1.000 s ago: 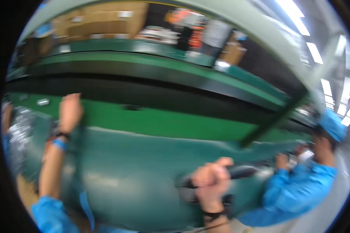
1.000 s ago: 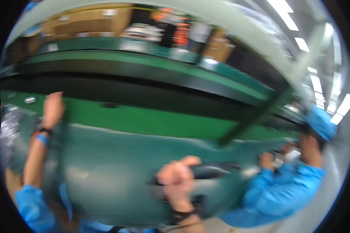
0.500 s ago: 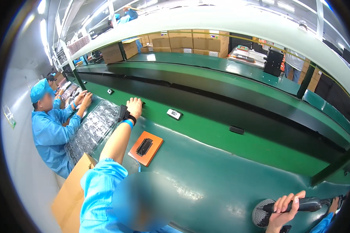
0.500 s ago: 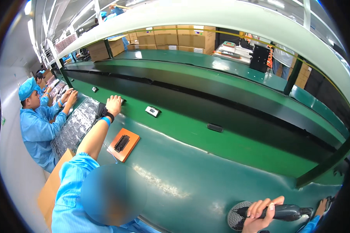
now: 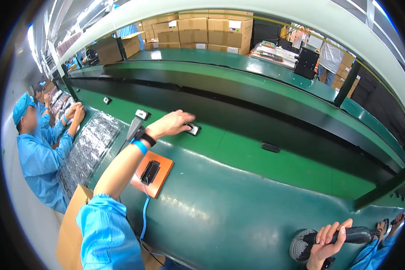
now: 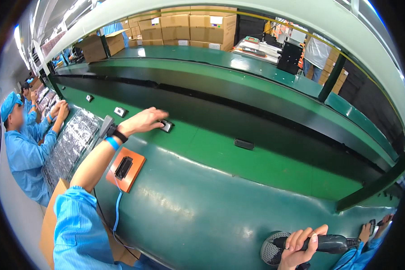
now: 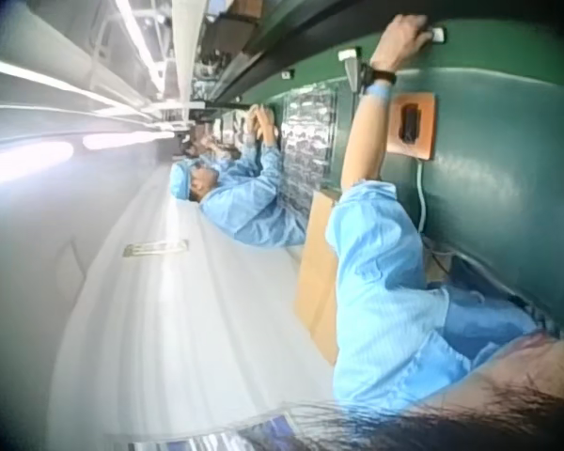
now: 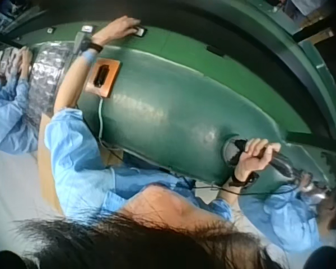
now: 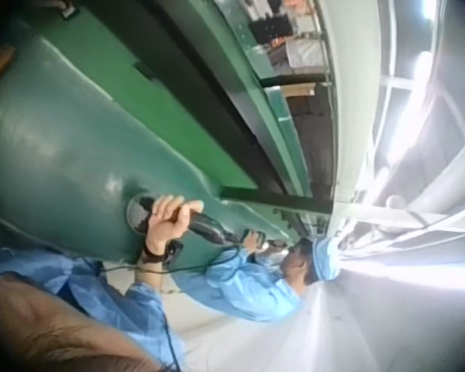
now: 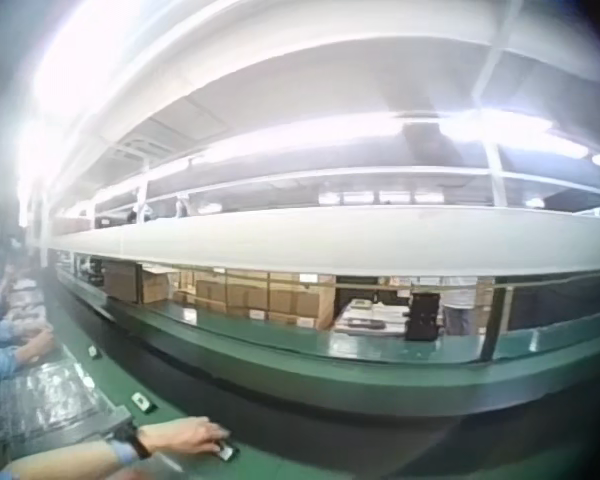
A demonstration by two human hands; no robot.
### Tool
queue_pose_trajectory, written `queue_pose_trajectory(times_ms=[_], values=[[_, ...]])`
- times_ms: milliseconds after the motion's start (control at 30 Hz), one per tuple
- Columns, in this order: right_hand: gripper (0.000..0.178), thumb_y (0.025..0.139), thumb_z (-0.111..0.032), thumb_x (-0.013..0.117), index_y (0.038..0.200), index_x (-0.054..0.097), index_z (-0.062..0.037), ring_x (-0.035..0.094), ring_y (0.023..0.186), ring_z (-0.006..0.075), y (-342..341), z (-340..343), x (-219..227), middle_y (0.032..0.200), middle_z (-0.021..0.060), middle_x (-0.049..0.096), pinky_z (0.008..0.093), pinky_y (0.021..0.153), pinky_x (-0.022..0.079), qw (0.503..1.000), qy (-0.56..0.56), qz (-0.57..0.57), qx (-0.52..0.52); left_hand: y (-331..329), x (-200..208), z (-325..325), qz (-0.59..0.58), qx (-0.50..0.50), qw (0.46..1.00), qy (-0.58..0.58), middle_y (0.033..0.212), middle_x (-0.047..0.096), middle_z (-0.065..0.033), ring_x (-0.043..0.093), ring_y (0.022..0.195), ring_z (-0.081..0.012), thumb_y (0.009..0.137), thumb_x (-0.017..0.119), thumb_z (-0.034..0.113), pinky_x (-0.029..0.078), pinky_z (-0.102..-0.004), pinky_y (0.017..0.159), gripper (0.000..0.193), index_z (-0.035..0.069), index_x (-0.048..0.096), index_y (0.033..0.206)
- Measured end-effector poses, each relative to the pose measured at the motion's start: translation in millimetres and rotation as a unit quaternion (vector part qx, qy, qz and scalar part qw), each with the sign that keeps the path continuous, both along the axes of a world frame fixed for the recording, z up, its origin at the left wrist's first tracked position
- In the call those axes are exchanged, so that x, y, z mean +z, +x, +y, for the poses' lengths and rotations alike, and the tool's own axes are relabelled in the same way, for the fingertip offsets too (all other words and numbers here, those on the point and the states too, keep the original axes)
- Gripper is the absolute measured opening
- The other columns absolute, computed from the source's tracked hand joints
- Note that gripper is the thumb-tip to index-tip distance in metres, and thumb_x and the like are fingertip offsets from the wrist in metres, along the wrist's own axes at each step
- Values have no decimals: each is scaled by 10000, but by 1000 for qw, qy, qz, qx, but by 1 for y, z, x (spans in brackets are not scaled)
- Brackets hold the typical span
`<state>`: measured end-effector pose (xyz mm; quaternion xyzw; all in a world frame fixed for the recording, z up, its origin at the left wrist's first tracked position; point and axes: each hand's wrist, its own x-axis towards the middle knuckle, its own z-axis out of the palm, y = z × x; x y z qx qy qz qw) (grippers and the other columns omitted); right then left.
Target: The person assembles electronic components at a workbench by using an electric screwdriver to secure screws into a small black plastic housing, picking up screws from a tray and placing the completed units onto a conveyor belt.
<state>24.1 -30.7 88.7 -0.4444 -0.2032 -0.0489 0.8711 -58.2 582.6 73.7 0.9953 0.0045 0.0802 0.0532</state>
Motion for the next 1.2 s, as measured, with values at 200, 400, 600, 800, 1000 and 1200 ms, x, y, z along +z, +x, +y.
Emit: queue_pose_trajectory(times_ms=[200,400,600,800,1000,1200], values=[[170,1054,-189,470,931,361,-147,320,391,76,-7,2,10,547,-24,339,236,346,319,1000,6,-5,19,31,-2,-13,94,11,994,-50,1205,692,-175,661,1137,-341,987,639,196,540,-437,979,346,-10,671,1264],[168,1039,-214,485,938,383,-128,323,382,103,-1,-13,14,539,-6,362,266,355,323,999,22,-44,5,13,8,-24,91,101,974,-183,1176,641,-168,631,1123,-343,766,840,141,518,-434,960,446,30,703,1176],[117,1059,-218,447,1036,416,-107,337,391,105,11,-42,54,536,-2,367,281,365,326,997,25,-57,-33,-11,25,-36,10,-14,999,33,843,613,-154,634,751,-386,683,748,-31,535,-423,720,295,13,635,952],[101,1047,-158,483,1060,407,-92,362,409,121,20,-55,17,540,27,390,292,395,356,996,-75,-45,-16,10,1,-354,-96,-383,919,-5,846,612,-64,630,752,-252,705,692,138,541,-352,676,182,78,624,864],[153,1079,-205,473,1067,355,-107,411,460,147,8,-34,5,598,51,455,320,466,420,992,-86,-82,51,-34,-25,-426,-69,-375,922,-71,1147,697,-117,660,983,-296,732,722,104,602,-393,873,297,-1,698,1010],[188,1081,-258,378,974,404,-106,358,395,121,18,-30,5,550,2,385,294,395,369,990,-129,-53,31,-38,-38,-426,-51,-336,937,-80,1272,672,-122,631,1149,-358,760,807,248,581,-475,985,401,28,720,1083]])
